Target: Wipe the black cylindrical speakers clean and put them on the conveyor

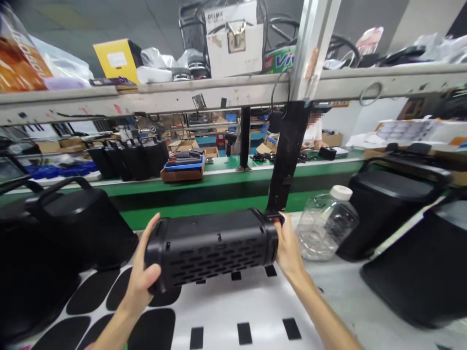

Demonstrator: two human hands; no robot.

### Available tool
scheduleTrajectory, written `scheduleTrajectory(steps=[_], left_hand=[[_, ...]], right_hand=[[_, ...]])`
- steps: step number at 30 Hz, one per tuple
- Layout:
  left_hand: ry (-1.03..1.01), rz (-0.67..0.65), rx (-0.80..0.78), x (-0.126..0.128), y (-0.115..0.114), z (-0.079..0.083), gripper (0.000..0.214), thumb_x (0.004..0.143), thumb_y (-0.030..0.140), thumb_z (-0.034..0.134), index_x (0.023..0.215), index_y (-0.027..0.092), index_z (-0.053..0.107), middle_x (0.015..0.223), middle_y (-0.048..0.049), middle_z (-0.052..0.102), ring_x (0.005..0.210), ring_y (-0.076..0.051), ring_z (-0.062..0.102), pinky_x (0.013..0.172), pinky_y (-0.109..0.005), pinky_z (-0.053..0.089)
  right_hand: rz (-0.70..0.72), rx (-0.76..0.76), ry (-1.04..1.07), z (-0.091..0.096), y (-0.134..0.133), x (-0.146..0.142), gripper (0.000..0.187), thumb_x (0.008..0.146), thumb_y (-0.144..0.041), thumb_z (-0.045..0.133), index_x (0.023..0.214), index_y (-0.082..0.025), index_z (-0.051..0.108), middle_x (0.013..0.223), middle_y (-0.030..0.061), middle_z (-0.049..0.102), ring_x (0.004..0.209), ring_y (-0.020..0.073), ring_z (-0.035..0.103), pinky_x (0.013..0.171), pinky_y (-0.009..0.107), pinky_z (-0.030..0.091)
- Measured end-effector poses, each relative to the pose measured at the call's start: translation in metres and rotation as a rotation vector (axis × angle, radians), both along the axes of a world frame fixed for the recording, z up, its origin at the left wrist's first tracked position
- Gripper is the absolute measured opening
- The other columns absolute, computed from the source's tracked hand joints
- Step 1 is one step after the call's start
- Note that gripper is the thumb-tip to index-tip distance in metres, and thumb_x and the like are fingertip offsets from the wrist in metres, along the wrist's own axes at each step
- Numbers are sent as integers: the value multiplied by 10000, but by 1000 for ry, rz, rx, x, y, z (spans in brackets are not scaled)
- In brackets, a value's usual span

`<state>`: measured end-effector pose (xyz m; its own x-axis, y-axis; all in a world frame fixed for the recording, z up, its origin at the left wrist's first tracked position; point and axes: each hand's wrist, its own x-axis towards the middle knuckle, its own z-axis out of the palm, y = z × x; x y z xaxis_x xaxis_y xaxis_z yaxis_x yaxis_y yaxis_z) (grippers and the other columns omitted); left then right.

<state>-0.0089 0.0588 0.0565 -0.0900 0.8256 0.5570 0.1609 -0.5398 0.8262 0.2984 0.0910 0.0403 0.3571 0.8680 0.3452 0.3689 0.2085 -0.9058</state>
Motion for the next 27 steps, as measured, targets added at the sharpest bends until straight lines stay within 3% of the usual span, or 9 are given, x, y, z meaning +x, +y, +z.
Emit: scheduleTrajectory(steps=[3,6,10,13,17,20,24,27], left_hand=[[89,-56,54,2,7,-4,929,700,601,718,1474,217,379,1454,-150,500,1315,-392,504,1054,-508,458],[341,18,197,3,9,-3,969,633,461,781,1472,213,365,1472,-170,441,1354,-408,442,1108,-572,371],[526,35,361,10,5,5,1036,602,370,757,1502,197,275,1445,-196,416,1348,-402,432,1100,-585,360],[589,-5,478,15,1,9,1088,569,355,746,1511,165,236,1407,-219,421,1311,-416,454,1073,-606,371],[552,-32,611,19,-4,3,1099,547,355,725,1514,195,229,1375,-209,443,1250,-413,497,1020,-623,408],[531,-3,644,19,-8,-7,1115,532,344,732,1519,227,227,1382,-192,442,1225,-402,511,1001,-618,422],[506,36,657,12,-13,-15,1185,490,322,769,1532,251,209,1396,-173,420,1218,-403,504,1010,-625,410],[425,90,593,6,-16,-12,1180,479,327,758,1520,307,205,1401,-143,419,1222,-405,494,1010,-636,402]], right_hand=[[-15,-76,-237,-14,6,11,370,865,-566,457,903,-225,597,878,87,586,913,290,565,852,427,438],[-17,-156,-425,-22,1,30,303,819,-508,473,771,-237,601,820,96,566,844,296,561,839,458,433],[-91,-278,-599,-26,-15,48,345,720,-465,531,892,-208,683,970,181,639,995,421,550,888,626,383],[-66,-310,-657,-23,-29,42,506,753,-499,541,1144,-203,665,1223,204,625,1173,475,505,936,676,364],[296,-433,-274,-12,-44,11,765,836,-594,577,1479,-225,389,1094,130,722,1031,342,667,956,550,469],[484,-489,22,-5,-51,-12,965,852,-579,609,1583,-209,99,1080,94,739,1035,289,690,995,508,479],[549,-495,179,3,-53,-30,1050,854,-569,640,1585,-226,-31,1262,113,670,1134,246,651,1025,462,481],[489,-446,363,8,-52,-37,1137,831,-572,679,1565,-255,-130,1245,114,677,1135,246,652,1024,483,481]])
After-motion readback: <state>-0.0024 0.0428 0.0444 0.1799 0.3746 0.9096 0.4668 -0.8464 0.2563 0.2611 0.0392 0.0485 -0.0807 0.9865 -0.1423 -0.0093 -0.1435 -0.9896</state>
